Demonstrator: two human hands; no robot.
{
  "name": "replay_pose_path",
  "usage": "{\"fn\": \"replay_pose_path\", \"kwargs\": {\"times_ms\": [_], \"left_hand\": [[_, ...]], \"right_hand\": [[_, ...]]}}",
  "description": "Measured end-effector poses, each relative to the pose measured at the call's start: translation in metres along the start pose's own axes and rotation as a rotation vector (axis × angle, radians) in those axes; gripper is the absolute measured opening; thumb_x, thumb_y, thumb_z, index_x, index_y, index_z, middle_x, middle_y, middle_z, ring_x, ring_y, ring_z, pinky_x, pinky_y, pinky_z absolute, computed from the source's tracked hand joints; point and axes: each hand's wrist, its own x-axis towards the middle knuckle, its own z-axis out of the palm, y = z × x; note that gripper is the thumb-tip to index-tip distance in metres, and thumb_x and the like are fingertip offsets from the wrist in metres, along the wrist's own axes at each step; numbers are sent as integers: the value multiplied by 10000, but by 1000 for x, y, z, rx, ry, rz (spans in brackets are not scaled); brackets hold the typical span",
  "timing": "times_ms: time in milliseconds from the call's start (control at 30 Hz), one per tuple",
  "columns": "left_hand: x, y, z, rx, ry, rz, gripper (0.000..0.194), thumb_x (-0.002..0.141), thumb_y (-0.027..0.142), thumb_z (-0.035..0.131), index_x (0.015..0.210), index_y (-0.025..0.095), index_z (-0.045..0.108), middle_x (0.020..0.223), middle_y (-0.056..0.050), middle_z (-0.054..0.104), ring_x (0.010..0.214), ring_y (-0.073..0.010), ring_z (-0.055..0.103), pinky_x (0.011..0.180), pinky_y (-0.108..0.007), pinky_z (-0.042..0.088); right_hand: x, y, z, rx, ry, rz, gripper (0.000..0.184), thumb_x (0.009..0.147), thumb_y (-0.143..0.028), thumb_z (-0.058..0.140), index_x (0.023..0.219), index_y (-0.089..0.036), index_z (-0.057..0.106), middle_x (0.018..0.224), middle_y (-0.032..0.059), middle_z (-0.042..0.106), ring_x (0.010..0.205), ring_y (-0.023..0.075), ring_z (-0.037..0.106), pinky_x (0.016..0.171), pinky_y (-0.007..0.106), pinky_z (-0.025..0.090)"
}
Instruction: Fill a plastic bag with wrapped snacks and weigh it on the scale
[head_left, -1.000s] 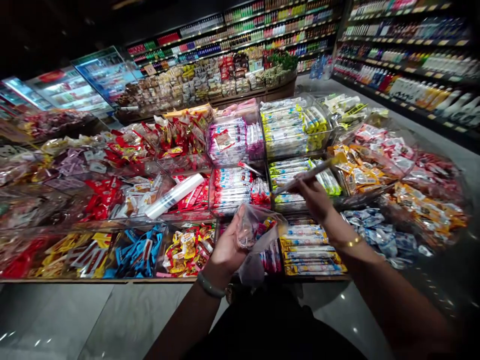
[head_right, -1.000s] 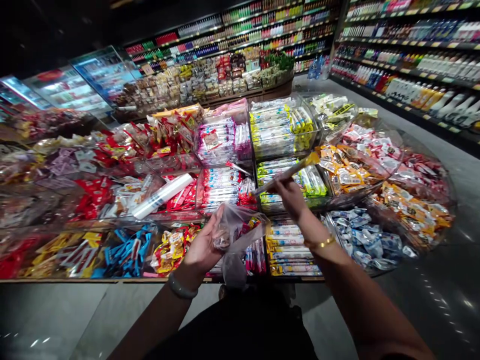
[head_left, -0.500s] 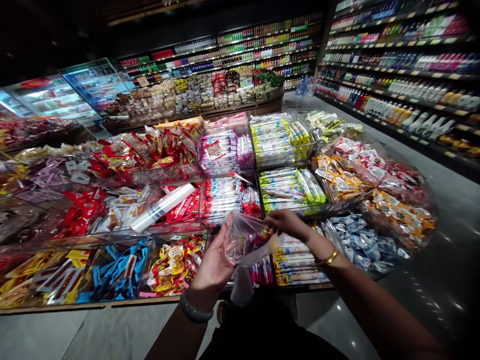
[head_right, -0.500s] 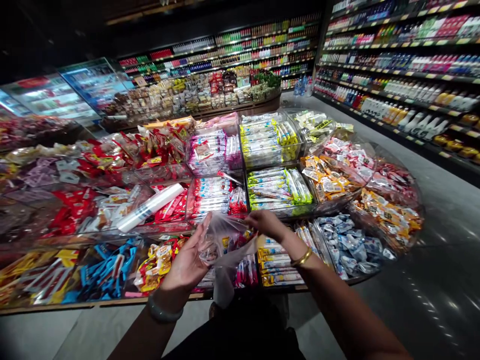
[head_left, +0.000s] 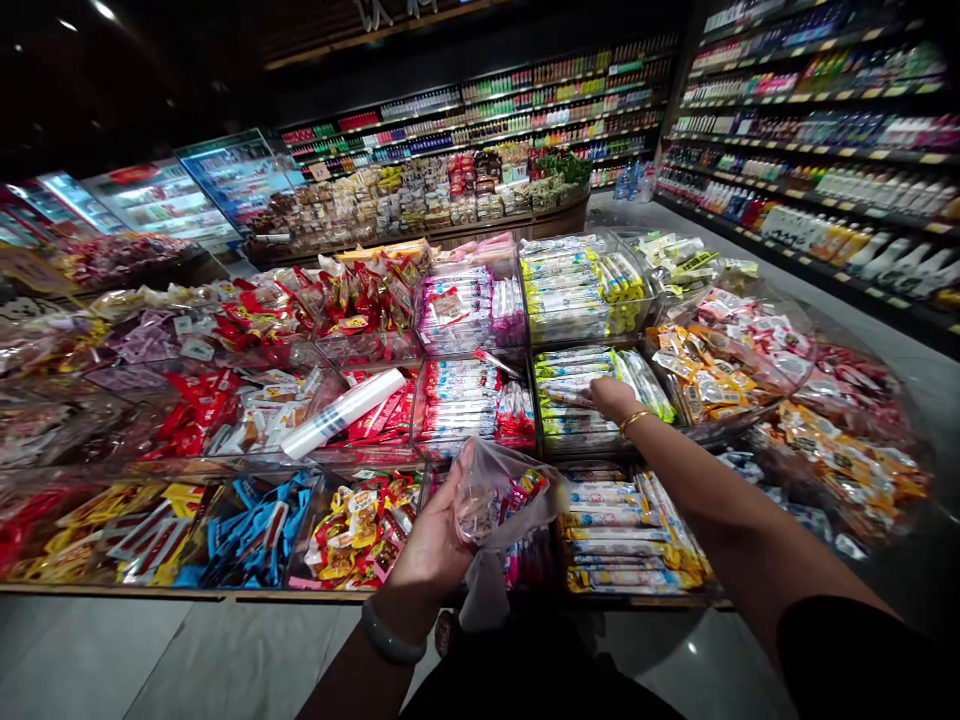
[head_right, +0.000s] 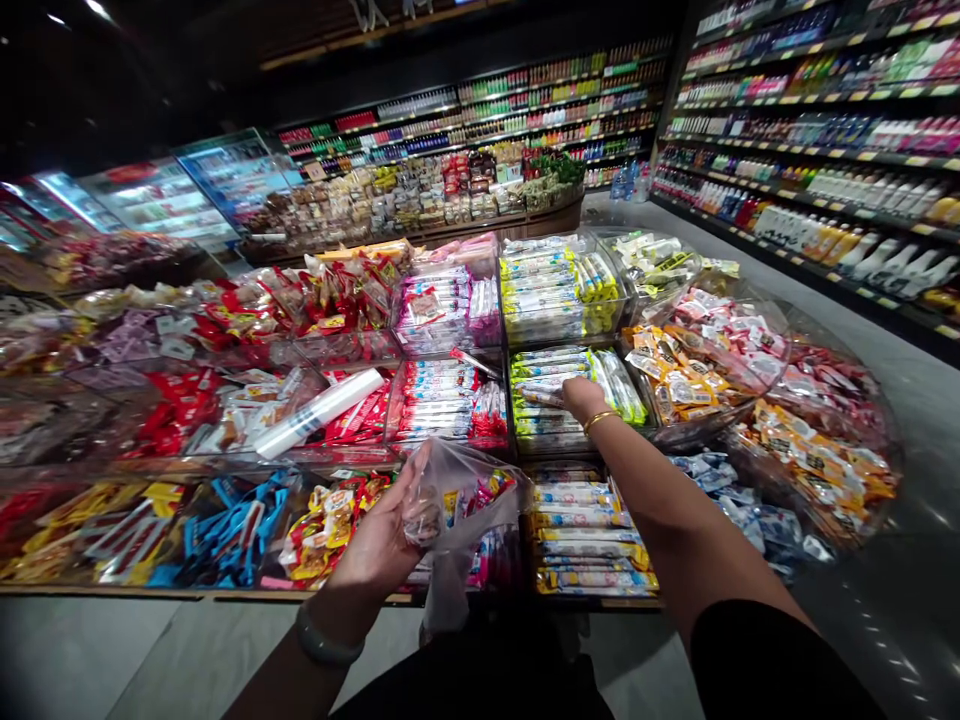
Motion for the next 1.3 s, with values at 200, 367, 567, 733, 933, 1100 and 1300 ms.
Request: {"fn": "replay_pose_path", "kwargs": {"times_ms": [200, 367, 567, 733, 933, 1100, 1300], "left_hand": [[6, 7, 0, -15, 25, 11, 477, 973, 314, 625, 1444, 287, 554, 537, 78, 419, 441, -70, 432, 445, -162, 355], [15, 9, 1, 4, -6, 19, 449, 997, 322, 584, 1442, 268, 558, 546, 75, 442, 452, -71, 430, 454, -168, 375], [19, 8, 13, 24, -25, -4, 446, 1013, 303, 552, 1457, 257, 540, 558, 71, 440, 444, -69, 434, 462, -176, 384], [19, 9, 7, 40, -33, -36, 489, 1000, 348, 577, 1483, 303, 511, 541, 82, 364, 443, -67, 425, 461, -168, 361], [15, 4, 1, 52, -48, -21, 523, 974, 351, 627, 1480, 272, 519, 554, 79, 400, 454, -60, 431, 458, -164, 352], [10, 3, 1, 31, -40, -3, 529, 968, 325, 639, 1479, 255, 522, 540, 78, 425, 436, -64, 437, 444, -176, 354], [13, 5, -9, 34, -47, 16, 554, 942, 329, 677, 1472, 268, 532, 566, 72, 461, 471, -67, 443, 477, -176, 381]], "right_hand": [[-20, -8, -10, 314, 264, 103, 322, 1037, -321, 390, 1165, -86, 570, 971, 186, 679, 800, 223, 667, 727, 332, 523], [-100, -58, -3, 1328, 298, -181, 338, 925, -525, 593, 1046, -210, 575, 789, 20, 667, 694, 190, 669, 721, 360, 587], [-169, -111, 33, 1024, -215, -446, 240, 788, -293, 747, 1006, -209, 696, 946, 55, 744, 791, 221, 701, 728, 355, 572], [-131, -71, 26, 612, -66, -233, 198, 935, -318, 606, 947, -191, 758, 854, 49, 752, 767, 201, 698, 701, 293, 526], [-59, -19, 4, 145, 159, 8, 297, 977, -337, 568, 1173, -171, 718, 1252, 148, 669, 996, 249, 678, 790, 301, 496], [-32, -17, 18, -60, 33, -19, 264, 983, -272, 533, 1060, -109, 725, 1139, 187, 672, 965, 241, 678, 792, 297, 482], [-38, -18, 12, -21, 141, -31, 234, 978, -232, 509, 1097, -110, 669, 1160, 200, 653, 1003, 266, 658, 802, 321, 473]]}}
